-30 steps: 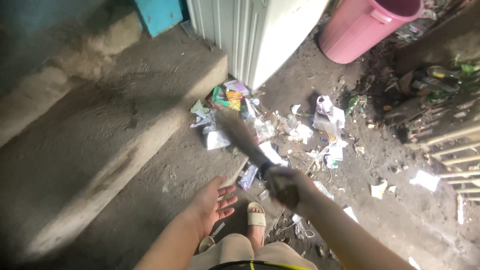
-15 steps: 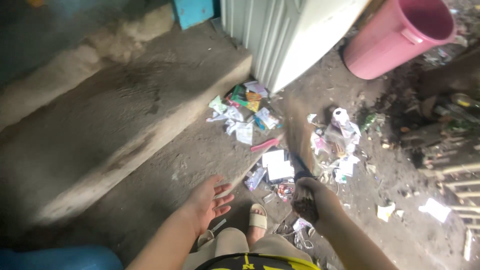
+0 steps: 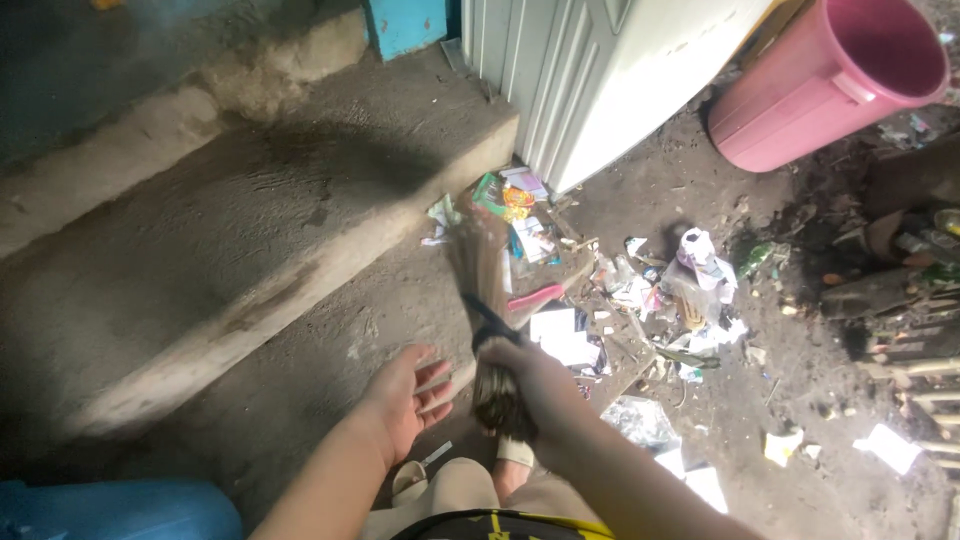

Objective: Sweeping trash and debris on an outdoor concrete floor using a broom.

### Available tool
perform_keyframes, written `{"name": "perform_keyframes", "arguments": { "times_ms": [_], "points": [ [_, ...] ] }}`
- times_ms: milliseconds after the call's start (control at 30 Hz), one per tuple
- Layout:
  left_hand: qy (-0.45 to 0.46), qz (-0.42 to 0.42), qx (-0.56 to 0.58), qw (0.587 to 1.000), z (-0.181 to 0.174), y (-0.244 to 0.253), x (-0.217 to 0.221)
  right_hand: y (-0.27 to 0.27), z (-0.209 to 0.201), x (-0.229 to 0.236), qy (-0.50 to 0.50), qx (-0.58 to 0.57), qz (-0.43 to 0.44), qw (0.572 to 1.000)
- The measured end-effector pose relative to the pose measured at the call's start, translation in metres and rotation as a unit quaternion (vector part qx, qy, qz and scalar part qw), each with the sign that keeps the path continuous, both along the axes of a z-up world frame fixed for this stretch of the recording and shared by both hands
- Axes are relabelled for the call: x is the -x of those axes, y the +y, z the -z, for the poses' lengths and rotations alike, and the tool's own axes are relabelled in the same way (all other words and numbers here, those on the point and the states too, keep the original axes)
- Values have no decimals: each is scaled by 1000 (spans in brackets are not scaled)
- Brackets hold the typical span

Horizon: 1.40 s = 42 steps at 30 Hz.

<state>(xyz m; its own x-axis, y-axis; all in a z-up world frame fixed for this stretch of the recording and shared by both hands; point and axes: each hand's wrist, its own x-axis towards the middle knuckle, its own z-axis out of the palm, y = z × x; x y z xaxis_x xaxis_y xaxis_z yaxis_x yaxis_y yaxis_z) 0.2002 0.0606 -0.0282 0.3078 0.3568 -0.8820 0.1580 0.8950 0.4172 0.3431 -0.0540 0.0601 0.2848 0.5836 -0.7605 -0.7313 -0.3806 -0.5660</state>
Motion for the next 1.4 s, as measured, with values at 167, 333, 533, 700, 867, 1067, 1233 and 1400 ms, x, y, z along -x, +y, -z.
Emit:
{"name": "perform_keyframes", "arguments": {
  "times_ms": [167, 333, 533, 700, 867, 1067, 1233, 1400],
  "points": [
    [0, -15, 1, 1000, 3, 12, 2, -14, 59, -72, 144, 4, 14, 990],
    [-2, 11, 1, 1000, 12, 14, 0, -97, 118, -140, 229, -94, 212, 945],
    [-29, 46, 40, 998, 8, -7, -7, -96, 65, -73, 23, 5, 211, 977],
    [-11, 85, 52, 995, -11, -36, -23, -71, 32, 9, 78, 75, 151, 983],
    [12, 71, 100, 992, -8, -39, -20, -96, 66, -3, 115, 76, 103, 985],
    [1, 89, 74, 993, 15, -18, 11, -162, 107, -51, 187, 22, 342, 921],
    [-34, 72, 94, 992, 23, -6, 31, -119, 44, -19, 62, 6, 328, 942],
    [-49, 51, 86, 994, 17, -11, 38, -89, 37, -14, 44, 5, 234, 971]
  ]
}}
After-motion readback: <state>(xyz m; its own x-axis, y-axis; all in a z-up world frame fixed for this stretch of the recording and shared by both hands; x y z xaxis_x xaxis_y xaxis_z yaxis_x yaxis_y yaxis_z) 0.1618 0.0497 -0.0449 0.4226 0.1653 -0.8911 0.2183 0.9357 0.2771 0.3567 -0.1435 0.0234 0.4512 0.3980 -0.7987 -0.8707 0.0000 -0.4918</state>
